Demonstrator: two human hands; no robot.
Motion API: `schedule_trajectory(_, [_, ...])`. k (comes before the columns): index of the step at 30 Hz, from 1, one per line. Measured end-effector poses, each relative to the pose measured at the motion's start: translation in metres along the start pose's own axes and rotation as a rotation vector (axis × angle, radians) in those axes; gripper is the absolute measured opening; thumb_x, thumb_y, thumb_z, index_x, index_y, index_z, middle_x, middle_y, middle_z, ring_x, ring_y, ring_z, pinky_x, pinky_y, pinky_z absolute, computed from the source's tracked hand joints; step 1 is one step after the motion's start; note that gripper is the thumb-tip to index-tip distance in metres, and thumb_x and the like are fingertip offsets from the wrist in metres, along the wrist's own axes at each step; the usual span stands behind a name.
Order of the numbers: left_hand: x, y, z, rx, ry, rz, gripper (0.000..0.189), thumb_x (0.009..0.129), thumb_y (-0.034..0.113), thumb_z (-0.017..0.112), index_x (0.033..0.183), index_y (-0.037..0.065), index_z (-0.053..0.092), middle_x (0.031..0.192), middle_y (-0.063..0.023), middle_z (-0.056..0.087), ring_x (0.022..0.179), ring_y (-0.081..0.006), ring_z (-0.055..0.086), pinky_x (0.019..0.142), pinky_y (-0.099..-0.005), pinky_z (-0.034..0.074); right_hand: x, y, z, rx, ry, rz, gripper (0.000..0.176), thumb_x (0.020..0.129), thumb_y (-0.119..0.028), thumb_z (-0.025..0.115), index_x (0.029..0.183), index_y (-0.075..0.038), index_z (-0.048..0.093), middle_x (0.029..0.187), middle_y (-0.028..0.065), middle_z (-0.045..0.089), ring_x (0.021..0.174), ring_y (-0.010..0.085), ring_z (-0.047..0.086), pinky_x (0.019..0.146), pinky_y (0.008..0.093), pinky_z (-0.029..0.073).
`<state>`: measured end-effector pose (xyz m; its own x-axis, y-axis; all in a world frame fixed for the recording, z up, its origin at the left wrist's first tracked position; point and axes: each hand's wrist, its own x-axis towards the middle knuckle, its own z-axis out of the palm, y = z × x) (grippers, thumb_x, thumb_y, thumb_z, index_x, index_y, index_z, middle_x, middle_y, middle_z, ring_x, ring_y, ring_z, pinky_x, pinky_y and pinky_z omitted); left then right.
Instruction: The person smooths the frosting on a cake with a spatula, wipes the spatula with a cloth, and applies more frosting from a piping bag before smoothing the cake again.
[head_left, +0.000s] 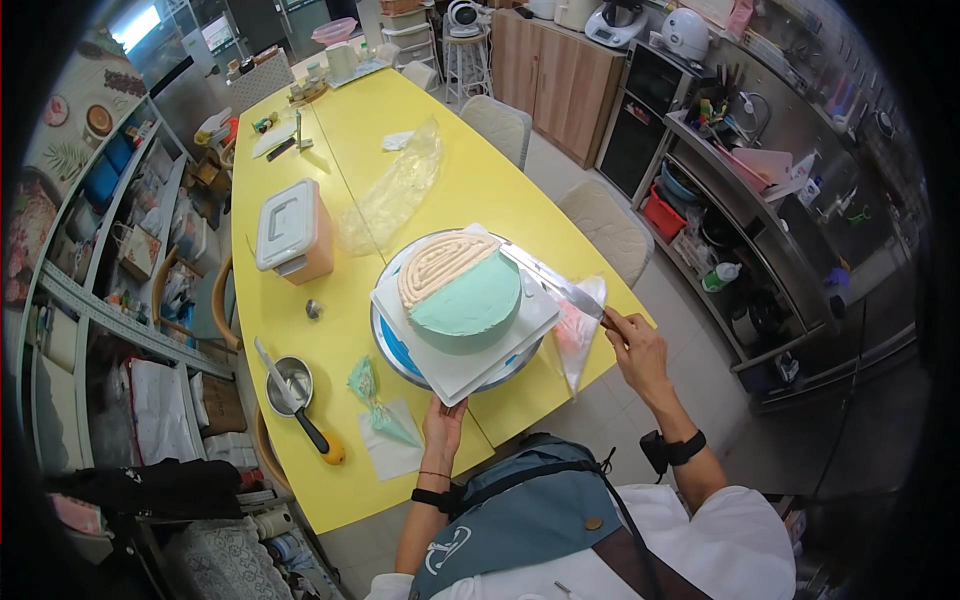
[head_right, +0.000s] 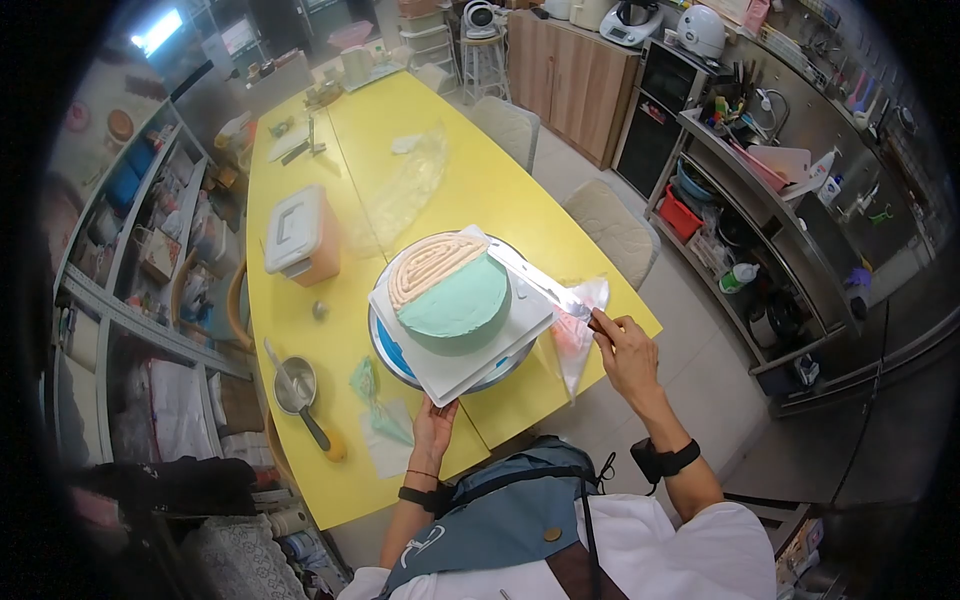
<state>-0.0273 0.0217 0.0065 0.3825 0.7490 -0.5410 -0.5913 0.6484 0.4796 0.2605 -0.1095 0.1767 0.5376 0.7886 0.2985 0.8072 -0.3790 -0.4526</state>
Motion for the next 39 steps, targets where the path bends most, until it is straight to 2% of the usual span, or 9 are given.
schedule_trajectory(6, [0.000,-0.001,0.002,-0.002,0.008,-0.002,0.032,0.093,0.029,0.043,0.113,0.004,0.050,0.107,-0.0100,0.053,0.099,-0.0228,0.052,0.091,-0.0369,0.045,-0.006,-0.011,-0.002,0.036,-0.078,0.012,0.030,0.080,-0.017,0.060,0.110,-0.015,0.060,0.080,0.0094,0.058,0.072,0.0251,0.059,0.062,0.0352,0.047])
schedule_trajectory(9, [0.000,-0.001,0.000,-0.009,0.004,-0.005,0.032,0.094,0.029,0.042,0.113,0.004,0.050,0.106,-0.0100,0.053,0.099,-0.0229,0.052,0.091,-0.0367,0.045,-0.013,-0.016,0.001,0.085,-0.108,-0.034,0.031,0.079,-0.018,0.061,0.110,-0.017,0.061,0.080,0.0081,0.057,0.072,0.0244,0.059,0.061,0.0347,0.046])
schedule_trajectory(15, [0.000,-0.001,0.000,-0.013,0.004,-0.006,0.033,0.094,0.028,0.042,0.115,0.004,0.048,0.109,-0.0107,0.051,0.099,-0.0231,0.052,0.090,-0.0365,0.046,-0.018,-0.029,-0.005,-0.006,-0.061,-0.212,0.032,0.078,-0.018,0.062,0.109,-0.019,0.061,0.079,0.0059,0.057,0.072,0.0232,0.058,0.059,0.0343,0.046])
schedule_trajectory(24, [0.004,-0.003,-0.005,-0.002,0.012,-0.013,0.032,0.094,0.026,0.040,0.115,0.004,0.048,0.109,-0.0115,0.053,0.100,-0.0235,0.052,0.091,-0.0372,0.046,-0.001,-0.003,0.000,-0.125,0.060,-0.142,0.031,0.078,-0.018,0.061,0.109,-0.016,0.061,0.081,0.0079,0.057,0.073,0.0250,0.058,0.060,0.0356,0.045])
schedule_trajectory(30, [0.004,-0.003,-0.005,0.002,0.013,-0.008,0.030,0.094,0.023,0.041,0.113,0.002,0.049,0.107,-0.0113,0.055,0.100,-0.0236,0.053,0.091,-0.0378,0.045,0.000,-0.002,-0.005,-0.055,0.040,-0.015,0.031,0.078,-0.017,0.061,0.109,-0.016,0.061,0.081,0.0093,0.058,0.074,0.0254,0.059,0.061,0.0360,0.046])
schedule_trajectory(39, [0.004,-0.003,-0.004,0.000,0.028,-0.002,0.028,0.093,0.022,0.043,0.112,0.002,0.050,0.107,-0.0111,0.054,0.099,-0.0234,0.054,0.090,-0.0370,0.047,-0.011,-0.019,-0.003,-0.060,-0.023,-0.117,0.031,0.078,-0.016,0.062,0.109,-0.015,0.061,0.081,0.0087,0.058,0.073,0.0257,0.059,0.060,0.0351,0.046])
